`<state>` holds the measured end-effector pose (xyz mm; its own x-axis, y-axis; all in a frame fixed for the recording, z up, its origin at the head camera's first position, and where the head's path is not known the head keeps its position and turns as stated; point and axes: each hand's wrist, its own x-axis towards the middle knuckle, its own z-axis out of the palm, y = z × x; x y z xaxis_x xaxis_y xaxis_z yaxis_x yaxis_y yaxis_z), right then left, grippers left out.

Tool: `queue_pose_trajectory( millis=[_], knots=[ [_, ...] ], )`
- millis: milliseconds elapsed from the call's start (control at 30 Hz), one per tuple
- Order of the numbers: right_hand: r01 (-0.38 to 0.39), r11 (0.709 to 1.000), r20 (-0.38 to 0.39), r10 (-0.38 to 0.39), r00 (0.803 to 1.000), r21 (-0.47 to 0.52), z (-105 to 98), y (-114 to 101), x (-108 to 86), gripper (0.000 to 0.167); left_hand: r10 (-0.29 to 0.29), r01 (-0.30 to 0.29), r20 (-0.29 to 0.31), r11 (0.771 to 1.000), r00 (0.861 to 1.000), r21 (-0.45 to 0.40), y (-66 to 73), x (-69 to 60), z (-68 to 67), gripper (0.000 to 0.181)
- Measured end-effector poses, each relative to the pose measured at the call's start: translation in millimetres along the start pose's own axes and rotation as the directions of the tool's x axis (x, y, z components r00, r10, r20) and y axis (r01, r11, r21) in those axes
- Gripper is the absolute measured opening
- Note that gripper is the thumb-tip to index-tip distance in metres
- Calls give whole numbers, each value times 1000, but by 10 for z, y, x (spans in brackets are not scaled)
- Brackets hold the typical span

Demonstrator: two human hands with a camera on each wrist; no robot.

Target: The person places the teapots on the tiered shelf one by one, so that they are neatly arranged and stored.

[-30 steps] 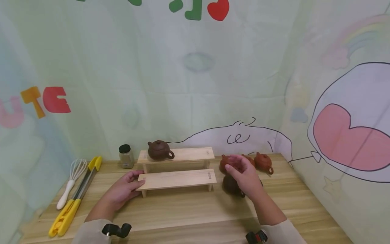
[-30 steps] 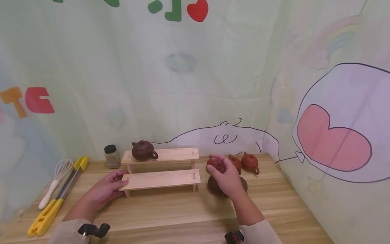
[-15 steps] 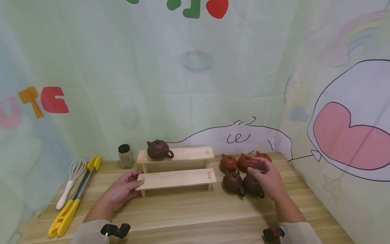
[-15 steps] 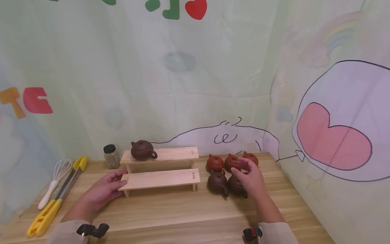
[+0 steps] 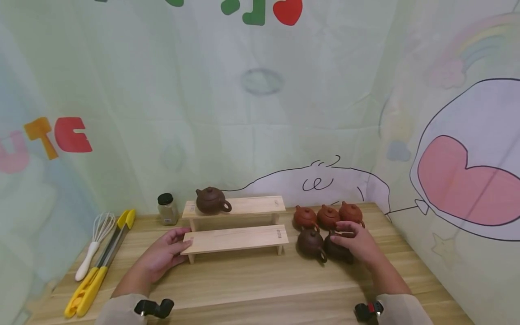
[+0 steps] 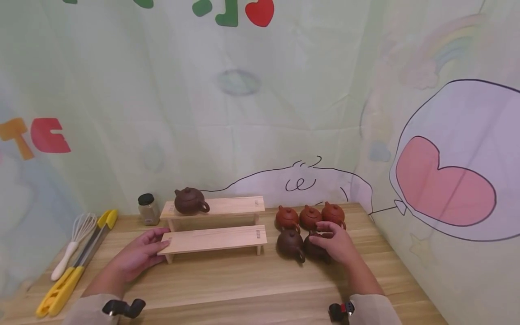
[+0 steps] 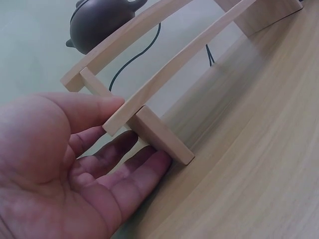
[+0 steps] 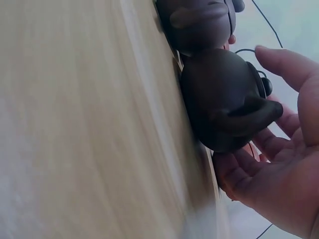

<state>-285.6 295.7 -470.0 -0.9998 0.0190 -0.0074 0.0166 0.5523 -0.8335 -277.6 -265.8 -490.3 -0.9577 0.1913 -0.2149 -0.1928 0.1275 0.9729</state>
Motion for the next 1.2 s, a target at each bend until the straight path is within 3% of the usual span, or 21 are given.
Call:
queue_pose_trajectory(
  millis=[267,433,900,1200],
  knots=[
    [-12,996,141,25,990,-93,-50,1,-53,70,-5,5,2,1000,1000,0,-23,-12,-11,69],
    [11,993,178,11,984,-121,-54,-8,-61,76,-3,3,10,1000,1000,5,-15,-16,-16,71],
    [-20,992,124,36,992,-123,-94,-27,-71,76,0,0,15,1000,1000,11,-2,-22,-17,70],
    [76,992,106,-65,992,-99,-108,-397,-165,77,-3,3,17,1000,1000,7,13,-24,-4,71]
  ],
)
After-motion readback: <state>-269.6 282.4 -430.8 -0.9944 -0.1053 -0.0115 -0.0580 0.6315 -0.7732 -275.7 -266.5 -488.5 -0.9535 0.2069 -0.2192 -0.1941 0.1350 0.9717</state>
